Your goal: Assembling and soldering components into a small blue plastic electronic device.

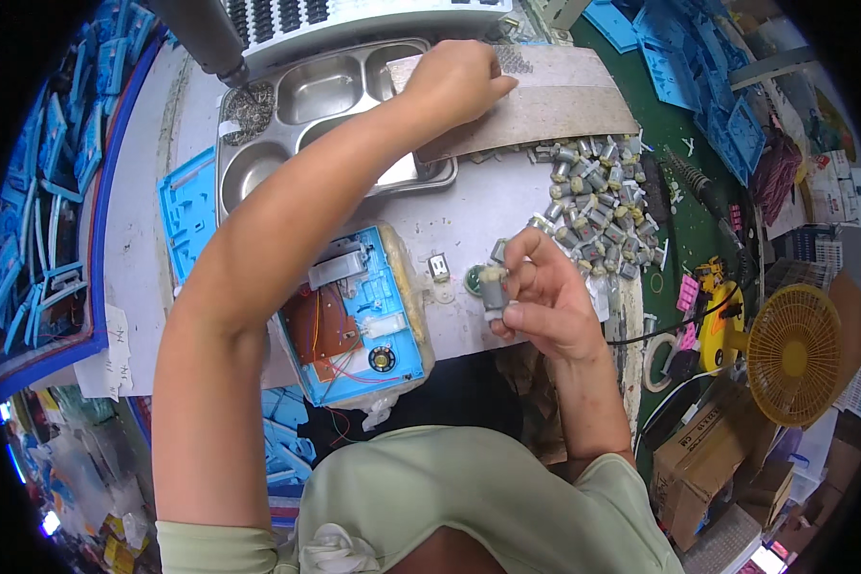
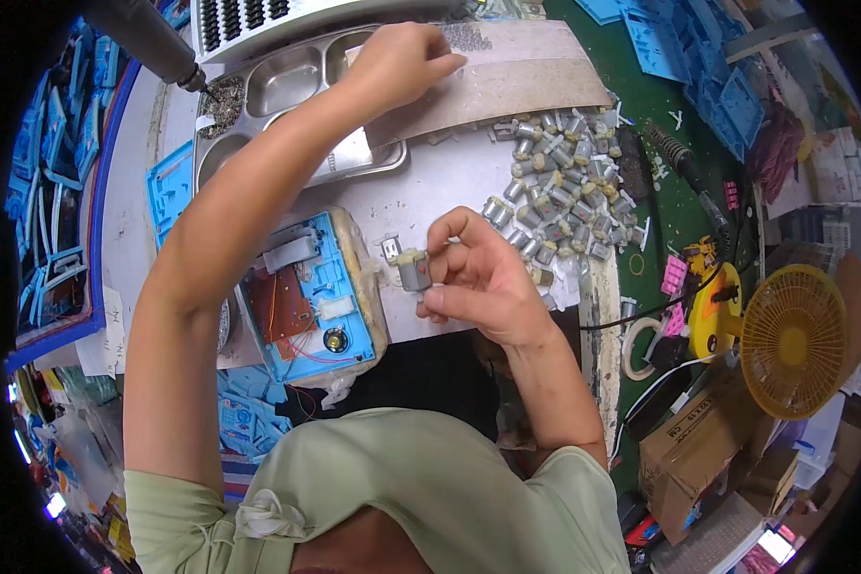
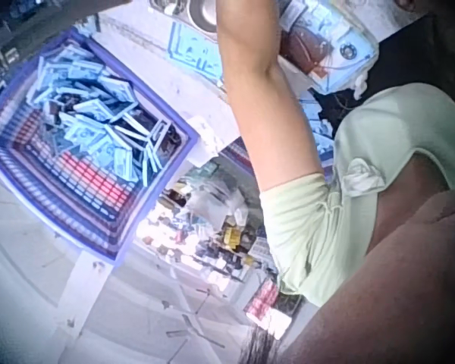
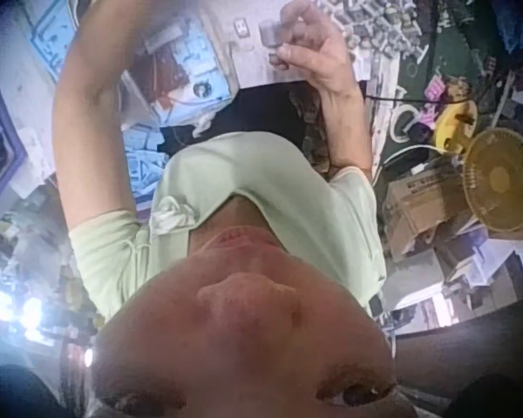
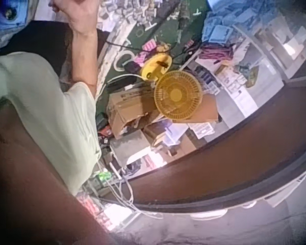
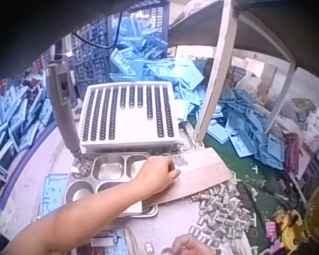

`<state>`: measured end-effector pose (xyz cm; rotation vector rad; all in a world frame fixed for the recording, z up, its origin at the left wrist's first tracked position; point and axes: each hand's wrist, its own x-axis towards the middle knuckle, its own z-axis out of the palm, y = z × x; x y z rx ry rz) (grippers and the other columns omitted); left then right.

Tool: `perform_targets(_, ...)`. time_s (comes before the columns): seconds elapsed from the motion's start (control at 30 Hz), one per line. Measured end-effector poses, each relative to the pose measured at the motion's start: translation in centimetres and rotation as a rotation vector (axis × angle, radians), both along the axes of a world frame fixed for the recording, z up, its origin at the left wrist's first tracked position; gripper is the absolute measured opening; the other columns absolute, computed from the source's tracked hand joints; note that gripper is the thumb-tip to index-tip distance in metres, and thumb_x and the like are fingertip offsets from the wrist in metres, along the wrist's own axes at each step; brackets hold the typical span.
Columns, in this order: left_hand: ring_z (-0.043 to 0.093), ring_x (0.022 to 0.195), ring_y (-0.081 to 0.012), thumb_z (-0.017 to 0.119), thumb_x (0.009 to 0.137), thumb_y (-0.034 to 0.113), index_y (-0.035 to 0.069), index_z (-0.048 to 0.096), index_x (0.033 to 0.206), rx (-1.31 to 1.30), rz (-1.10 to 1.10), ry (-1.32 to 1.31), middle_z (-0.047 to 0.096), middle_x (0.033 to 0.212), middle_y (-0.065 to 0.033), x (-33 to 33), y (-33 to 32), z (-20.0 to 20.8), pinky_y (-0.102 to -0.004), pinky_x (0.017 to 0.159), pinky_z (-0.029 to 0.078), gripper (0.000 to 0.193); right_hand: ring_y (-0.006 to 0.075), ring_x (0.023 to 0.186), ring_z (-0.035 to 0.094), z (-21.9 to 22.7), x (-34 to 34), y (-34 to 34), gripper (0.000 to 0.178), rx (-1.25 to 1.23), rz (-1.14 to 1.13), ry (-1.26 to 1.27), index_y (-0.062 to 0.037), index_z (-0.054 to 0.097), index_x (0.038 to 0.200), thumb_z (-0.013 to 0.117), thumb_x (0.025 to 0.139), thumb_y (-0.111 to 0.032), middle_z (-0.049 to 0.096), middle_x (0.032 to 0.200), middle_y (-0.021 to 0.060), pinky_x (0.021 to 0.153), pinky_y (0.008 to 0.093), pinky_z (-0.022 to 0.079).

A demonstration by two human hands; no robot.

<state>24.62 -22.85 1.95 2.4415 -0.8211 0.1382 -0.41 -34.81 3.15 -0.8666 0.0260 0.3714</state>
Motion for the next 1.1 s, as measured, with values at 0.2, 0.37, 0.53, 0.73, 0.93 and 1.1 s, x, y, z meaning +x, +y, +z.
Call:
perform_targets(0.2, 0.074, 0.095, -0.0372, 0.073, 0.084, 0.023, 0.001, 0.078, 0.101, 0.214, 0.054, 0.003, 0.075, 0.101, -0.0233, 0.9, -3.9, -0.3, -0.045, 0.086, 0.06, 0.027, 0.0092, 0.077, 0.061, -0.7, -1.1, -2.6, 0.063, -0.159, -0.018, 0.019, 0.0015, 0.049, 0.144, 0.07, 0.085, 0.001, 0.06, 0.084, 0.0014, 0.07, 0.0219, 0.05)
perform_targets(0.37, 0.076, 0.08, -0.0323, 0.064, 0.084, 0.009, 0.004, 0.078, 0.088, 0.362, -0.008, -0.373, 0.075, 0.085, -0.0183, -0.3, -4.8, -1.3, -0.0433, 0.072, 0.061, 0.015, 0.0069, 0.073, 0.058, -0.4, -0.7, -3.3, 0.043, -0.533, -0.251, -0.12, -0.0015, 0.06, 0.131, 0.066, 0.089, 0.002, 0.062, 0.083, 0.0, 0.065, 0.0222, 0.045)
perform_targets(0.53, 0.074, 0.08, -0.0347, 0.068, 0.079, 0.01, 0.001, 0.075, 0.084, 0.225, -0.132, -0.468, 0.074, 0.085, -0.0198, -1.2, -2.2, -1.0, -0.0438, 0.074, 0.06, 0.012, 0.0125, 0.064, 0.06, -1.1, 0.3, -3.1, 0.035, -1.105, -0.037, -0.267, -0.0051, 0.065, 0.122, 0.066, 0.087, 0.0, 0.062, 0.071, 0.0033, 0.061, 0.0295, 0.046)
perform_targets(0.73, 0.072, 0.079, -0.024, 0.074, 0.088, 0.018, -0.001, 0.073, 0.101, -0.279, -0.303, 0.053, 0.074, 0.087, -0.0142, -11.9, 5.4, 5.0, -0.037, 0.078, 0.059, 0.023, 0.0308, 0.067, 0.067, -0.5, 0.4, -2.2, 0.036, -1.373, 0.145, -0.376, -0.0099, 0.068, 0.12, 0.066, 0.084, -0.007, 0.066, 0.073, 0.013, 0.066, 0.0408, 0.053)
perform_targets(0.93, 0.064, 0.089, -0.015, 0.065, 0.092, -0.002, -0.005, 0.066, 0.096, -0.526, -0.144, 0.694, 0.064, 0.105, -0.0097, -20.4, 15.7, 6.9, -0.0267, 0.072, 0.054, 0.005, 0.0367, 0.081, 0.07, -0.9, 1.6, -0.9, 0.036, -1.659, 0.271, -0.71, -0.0071, 0.068, 0.118, 0.067, 0.083, -0.003, 0.072, 0.092, 0.0182, 0.076, 0.0443, 0.055)
perform_targets(1.1, 0.065, 0.086, -0.018, 0.064, 0.087, -0.01, -0.004, 0.066, 0.096, -0.545, -0.042, 0.683, 0.064, 0.103, -0.0124, -25.0, 18.1, 5.0, -0.0282, 0.072, 0.054, 0.012, 0.0384, 0.085, 0.069, -0.8, 1.8, -0.6, 0.035, -1.719, 0.35, -0.834, -0.0065, 0.067, 0.119, 0.067, 0.084, -0.003, 0.072, 0.094, 0.0191, 0.079, 0.0458, 0.055)
